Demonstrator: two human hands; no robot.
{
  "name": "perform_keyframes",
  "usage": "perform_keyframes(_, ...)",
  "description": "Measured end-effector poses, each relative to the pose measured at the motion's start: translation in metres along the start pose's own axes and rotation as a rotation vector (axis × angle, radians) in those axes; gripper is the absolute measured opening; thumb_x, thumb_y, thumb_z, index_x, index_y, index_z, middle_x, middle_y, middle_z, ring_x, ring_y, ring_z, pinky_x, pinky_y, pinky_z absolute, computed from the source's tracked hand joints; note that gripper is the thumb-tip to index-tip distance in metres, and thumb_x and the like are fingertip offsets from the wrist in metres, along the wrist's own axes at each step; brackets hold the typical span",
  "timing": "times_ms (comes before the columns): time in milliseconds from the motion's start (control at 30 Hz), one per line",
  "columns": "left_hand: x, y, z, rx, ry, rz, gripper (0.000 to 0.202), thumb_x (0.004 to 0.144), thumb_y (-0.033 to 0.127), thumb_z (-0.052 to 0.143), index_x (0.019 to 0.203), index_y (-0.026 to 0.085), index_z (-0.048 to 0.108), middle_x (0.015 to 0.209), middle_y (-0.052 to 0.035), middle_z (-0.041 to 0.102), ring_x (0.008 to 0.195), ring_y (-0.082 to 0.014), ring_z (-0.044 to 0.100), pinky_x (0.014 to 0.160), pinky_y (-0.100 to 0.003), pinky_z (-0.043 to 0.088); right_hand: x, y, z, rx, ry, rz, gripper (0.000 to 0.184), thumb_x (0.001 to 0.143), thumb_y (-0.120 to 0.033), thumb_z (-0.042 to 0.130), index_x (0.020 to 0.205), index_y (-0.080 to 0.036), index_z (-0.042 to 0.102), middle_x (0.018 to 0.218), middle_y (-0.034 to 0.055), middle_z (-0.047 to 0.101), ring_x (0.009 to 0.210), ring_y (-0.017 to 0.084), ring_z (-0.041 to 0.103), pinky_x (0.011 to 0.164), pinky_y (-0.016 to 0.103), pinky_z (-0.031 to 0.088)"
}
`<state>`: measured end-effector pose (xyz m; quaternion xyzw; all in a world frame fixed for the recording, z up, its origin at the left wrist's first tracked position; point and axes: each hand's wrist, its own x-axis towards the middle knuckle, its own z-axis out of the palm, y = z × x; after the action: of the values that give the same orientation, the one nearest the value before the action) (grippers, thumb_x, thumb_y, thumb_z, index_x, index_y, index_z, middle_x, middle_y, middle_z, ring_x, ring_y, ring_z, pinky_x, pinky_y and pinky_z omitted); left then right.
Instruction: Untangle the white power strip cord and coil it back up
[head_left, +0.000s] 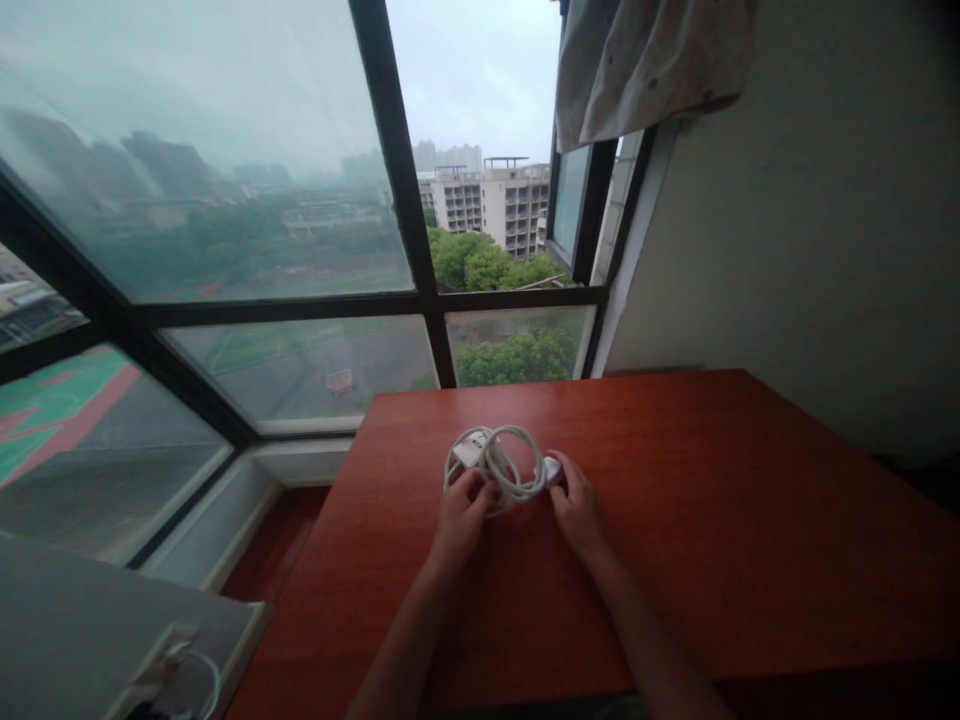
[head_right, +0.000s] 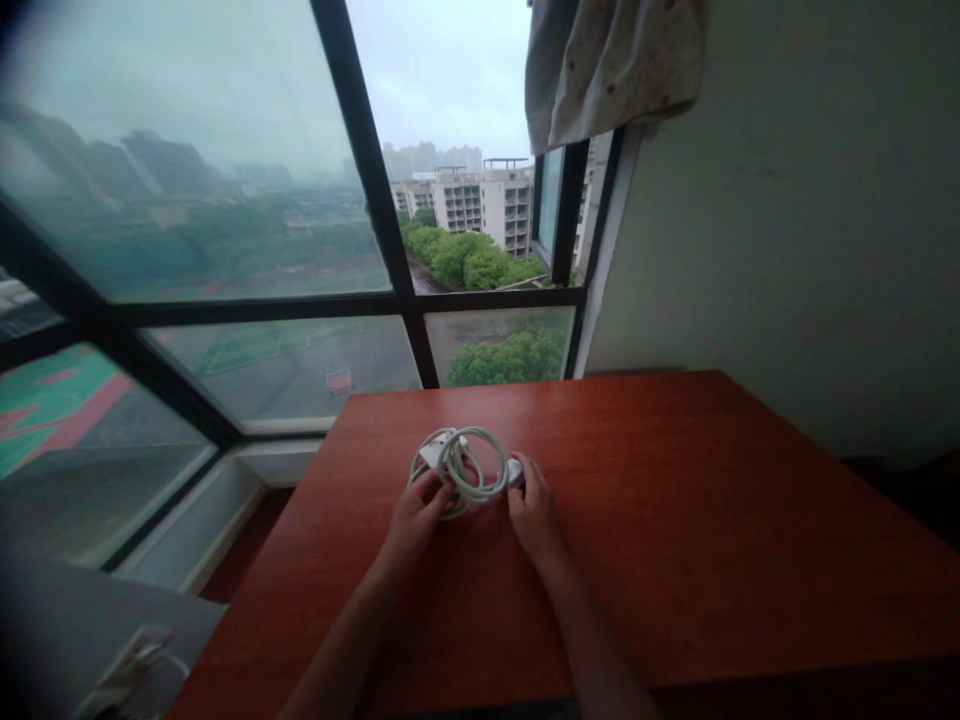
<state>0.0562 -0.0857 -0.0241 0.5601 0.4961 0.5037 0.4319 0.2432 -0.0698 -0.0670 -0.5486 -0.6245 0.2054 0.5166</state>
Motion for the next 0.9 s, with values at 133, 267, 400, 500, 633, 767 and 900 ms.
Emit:
perform_keyframes(133, 0.001, -0.001, -0.001, -0.078, 0.0, -0.08, 0.024, 0.079, 0.036, 0.062, 0.087, 0.014, 0.067, 0.081, -0.005, 0.067, 0.072, -0.0175, 0.061, 0.064, -0.026, 0.05, -0.002, -0.001, 0.003, -0.043, 0.001, -0.047, 0.06, 0.062, -0.006, 0.046, 0.12, -0.016, 0.056, 0.114, 0.0116, 0.064, 0.107, 0.025, 0.06, 0.097, 0.04, 0.048)
perform_keyframes(267, 0.002, 0.0, 0.0, -0.101, 0.015, -0.122, 0.028, 0.078, 0.038, 0.063, 0.092, 0.014, 0.067, 0.085, -0.0063, 0.069, 0.076, -0.0184, 0.063, 0.064, -0.026, 0.051, -0.002, -0.002, 0.004, -0.058, -0.019, -0.092, 0.059, 0.063, -0.007, 0.047, 0.12, -0.016, 0.056, 0.115, 0.0125, 0.063, 0.108, 0.026, 0.06, 0.097, 0.041, 0.048)
perform_keyframes(400, 0.003, 0.002, 0.0, -0.133, 0.016, -0.145, 0.034, 0.078, 0.042, 0.064, 0.093, 0.012, 0.067, 0.088, -0.0085, 0.07, 0.079, -0.0204, 0.065, 0.067, -0.029, 0.053, -0.002, 0.0, 0.006, -0.065, -0.041, -0.111, 0.055, 0.067, -0.009, 0.049, 0.121, -0.016, 0.055, 0.117, 0.013, 0.061, 0.11, 0.026, 0.058, 0.097, 0.042, 0.048)
perform_keyframes(500, 0.004, 0.003, 0.0, -0.148, 0.012, -0.148, 0.036, 0.077, 0.044, 0.065, 0.093, 0.012, 0.067, 0.09, -0.0089, 0.07, 0.081, -0.0215, 0.066, 0.07, -0.032, 0.054, -0.002, 0.002, 0.008, -0.073, -0.035, -0.098, 0.052, 0.071, -0.012, 0.051, 0.122, -0.016, 0.055, 0.119, 0.0137, 0.061, 0.111, 0.026, 0.058, 0.097, 0.043, 0.048)
perform_keyframes(633, 0.004, 0.003, 0.0, -0.146, -0.001, -0.154, 0.036, 0.077, 0.045, 0.064, 0.092, 0.012, 0.068, 0.089, -0.0086, 0.07, 0.08, -0.0213, 0.065, 0.07, -0.032, 0.054, -0.002, 0.003, 0.007, -0.09, -0.016, -0.067, 0.047, 0.075, -0.018, 0.053, 0.122, -0.015, 0.055, 0.118, 0.0151, 0.061, 0.109, 0.027, 0.058, 0.095, 0.045, 0.048)
perform_keyframes(767, 0.006, 0.001, -0.001, -0.127, -0.056, -0.142, 0.037, 0.078, 0.044, 0.062, 0.098, 0.012, 0.068, 0.091, -0.0091, 0.07, 0.079, -0.0206, 0.064, 0.069, -0.031, 0.053, -0.002, 0.002, 0.005, -0.101, 0.023, -0.055, 0.046, 0.077, -0.021, 0.054, 0.122, -0.014, 0.055, 0.118, 0.0158, 0.062, 0.11, 0.028, 0.058, 0.096, 0.045, 0.048)
perform_keyframes(900, 0.012, 0.004, -0.002, -0.06, -0.131, -0.125, 0.034, 0.075, 0.043, 0.066, 0.091, 0.012, 0.069, 0.084, -0.0074, 0.069, 0.074, -0.0189, 0.062, 0.064, -0.027, 0.05, 0.0, 0.001, 0.003, -0.111, 0.097, -0.043, 0.043, 0.077, -0.022, 0.056, 0.119, -0.014, 0.057, 0.121, 0.0164, 0.061, 0.113, 0.028, 0.056, 0.099, 0.045, 0.046)
